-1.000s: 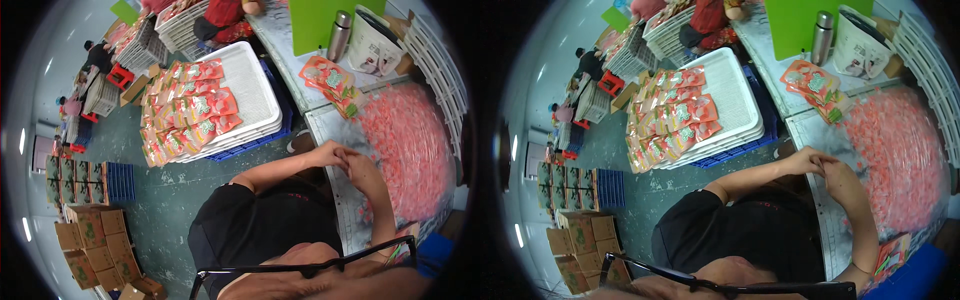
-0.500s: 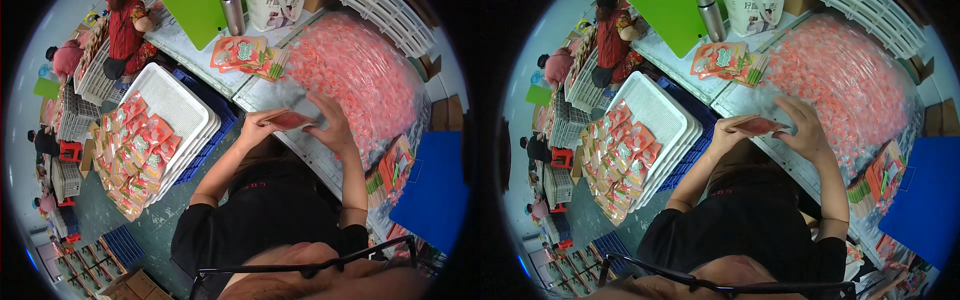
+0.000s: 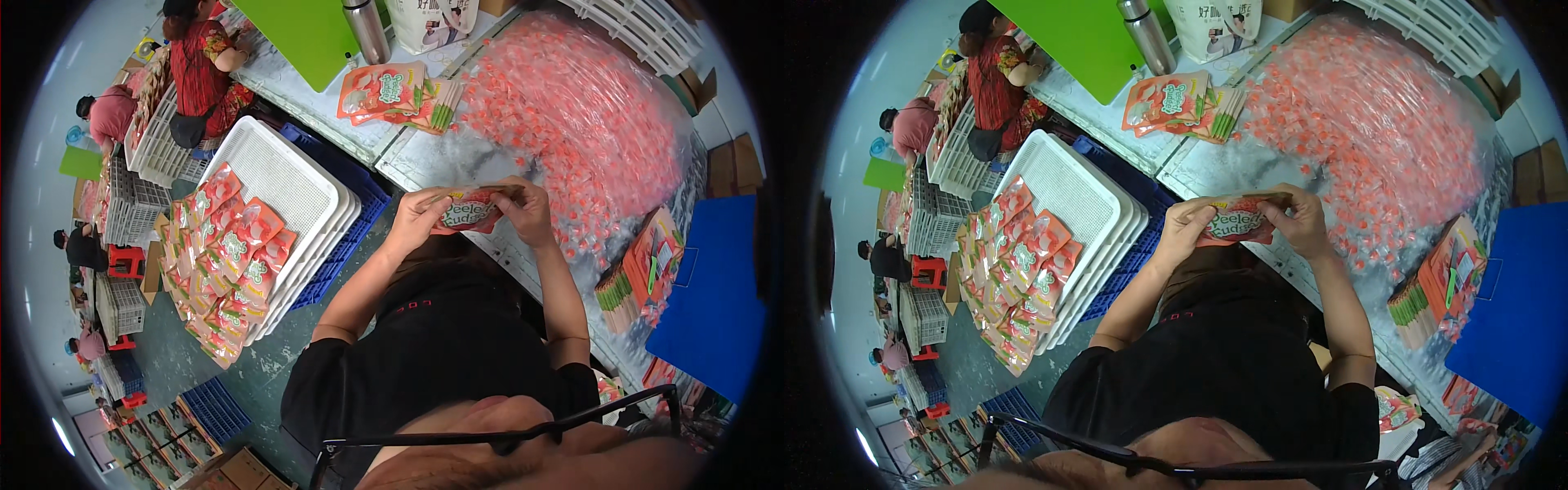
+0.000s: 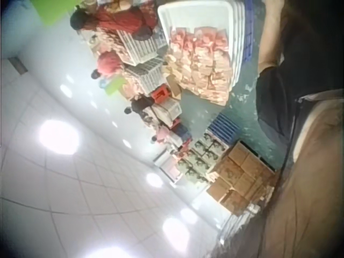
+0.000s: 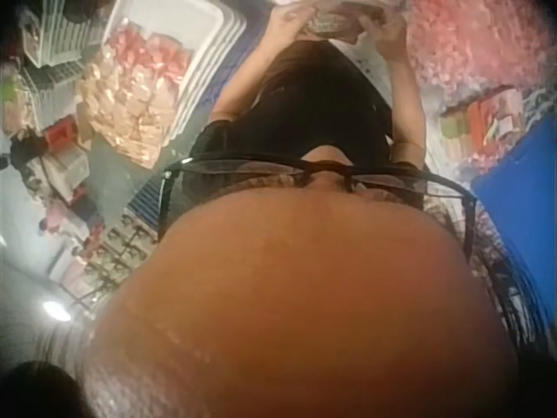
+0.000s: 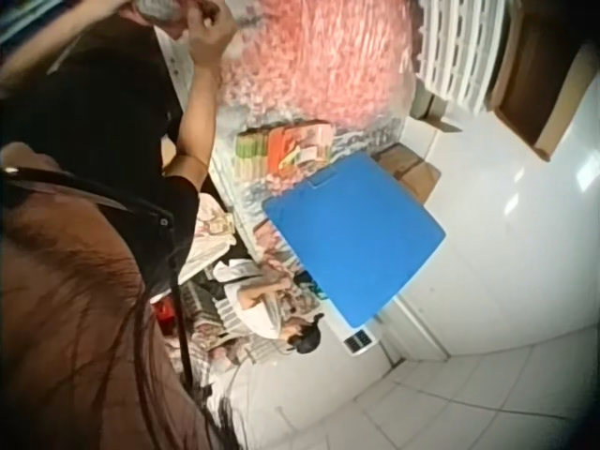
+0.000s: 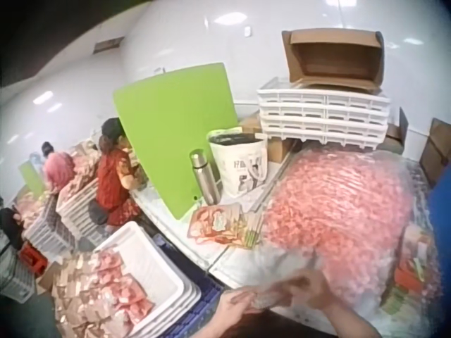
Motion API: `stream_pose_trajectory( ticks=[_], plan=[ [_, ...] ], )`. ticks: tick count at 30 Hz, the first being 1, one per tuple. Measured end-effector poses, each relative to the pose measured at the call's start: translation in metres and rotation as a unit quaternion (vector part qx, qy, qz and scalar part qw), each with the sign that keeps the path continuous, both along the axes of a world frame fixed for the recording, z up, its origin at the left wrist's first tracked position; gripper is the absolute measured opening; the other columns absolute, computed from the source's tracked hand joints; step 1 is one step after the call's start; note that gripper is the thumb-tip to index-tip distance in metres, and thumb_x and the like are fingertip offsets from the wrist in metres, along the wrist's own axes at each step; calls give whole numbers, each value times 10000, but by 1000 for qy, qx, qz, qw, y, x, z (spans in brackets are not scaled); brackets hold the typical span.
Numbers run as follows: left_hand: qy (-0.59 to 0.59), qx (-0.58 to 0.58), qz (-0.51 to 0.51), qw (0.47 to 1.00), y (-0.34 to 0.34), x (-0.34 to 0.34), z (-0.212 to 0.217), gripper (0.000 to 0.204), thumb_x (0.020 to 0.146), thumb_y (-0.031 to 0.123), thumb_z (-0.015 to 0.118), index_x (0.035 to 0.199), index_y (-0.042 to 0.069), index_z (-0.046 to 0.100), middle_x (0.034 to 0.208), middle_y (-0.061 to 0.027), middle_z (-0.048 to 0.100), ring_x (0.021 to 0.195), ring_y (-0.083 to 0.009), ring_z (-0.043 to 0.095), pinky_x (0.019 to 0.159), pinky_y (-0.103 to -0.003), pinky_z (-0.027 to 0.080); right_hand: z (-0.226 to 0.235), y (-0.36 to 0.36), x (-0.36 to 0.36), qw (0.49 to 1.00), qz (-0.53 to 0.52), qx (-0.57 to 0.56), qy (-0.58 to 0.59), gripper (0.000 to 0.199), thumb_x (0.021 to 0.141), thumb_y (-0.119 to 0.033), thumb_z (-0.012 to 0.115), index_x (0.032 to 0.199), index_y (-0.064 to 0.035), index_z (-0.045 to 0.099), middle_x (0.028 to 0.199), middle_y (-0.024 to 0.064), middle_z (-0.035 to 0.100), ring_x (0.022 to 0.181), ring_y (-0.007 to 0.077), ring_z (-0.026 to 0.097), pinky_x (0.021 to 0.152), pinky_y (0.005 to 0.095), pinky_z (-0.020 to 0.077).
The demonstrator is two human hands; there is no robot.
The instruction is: Filling small plastic pouches with pink items and then packing them into a cardboard box.
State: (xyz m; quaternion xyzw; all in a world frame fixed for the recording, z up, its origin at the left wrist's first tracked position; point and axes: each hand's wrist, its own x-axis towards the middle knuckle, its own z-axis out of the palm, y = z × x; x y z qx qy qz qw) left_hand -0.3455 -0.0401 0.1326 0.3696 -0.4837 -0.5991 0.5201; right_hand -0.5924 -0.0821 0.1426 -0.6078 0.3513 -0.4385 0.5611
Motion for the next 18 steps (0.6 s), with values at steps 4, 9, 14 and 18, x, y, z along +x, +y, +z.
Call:
stream_pose_trajectory(
  ticks=[4, 9, 14, 18],
  plan=[
    [24, 7, 5, 1000, -7, -1, -15, 268, 1063, 163, 613, 1188, -57, 703, 998, -61, 752, 871, -77, 679, 731, -232, 568, 8, 1, 15, 991, 32, 72, -106, 135, 954, -22, 716, 1079, 29, 722, 961, 67, 762, 879, 110, 703, 799, 275, 580],
    [22, 8, 17, 1000, -10, -10, -1, 269, 1046, 151, 648, 1180, -75, 703, 1012, -63, 759, 861, -73, 664, 777, -235, 556, 0, -6, 18, 989, 10, 86, -120, 154, 944, -10, 727, 1090, 39, 732, 1001, 85, 776, 892, 111, 709, 815, 272, 581],
    [54, 35, 34, 997, -12, -6, -13, 274, 1038, 136, 658, 1210, -74, 701, 1025, -70, 764, 909, -84, 668, 826, -264, 560, -13, -9, 24, 989, -19, 86, -119, 125, 945, -17, 733, 1055, 40, 747, 1032, 96, 780, 910, 105, 710, 831, 267, 579],
    [19, 22, 71, 997, -19, 2, -23, 300, 1052, 191, 643, 1157, -82, 714, 1036, -108, 764, 916, -121, 696, 820, -285, 564, -16, -15, 27, 989, -25, 80, -119, 118, 958, -65, 741, 1037, 22, 756, 975, 42, 765, 859, 71, 675, 789, 248, 551]
  ],
)
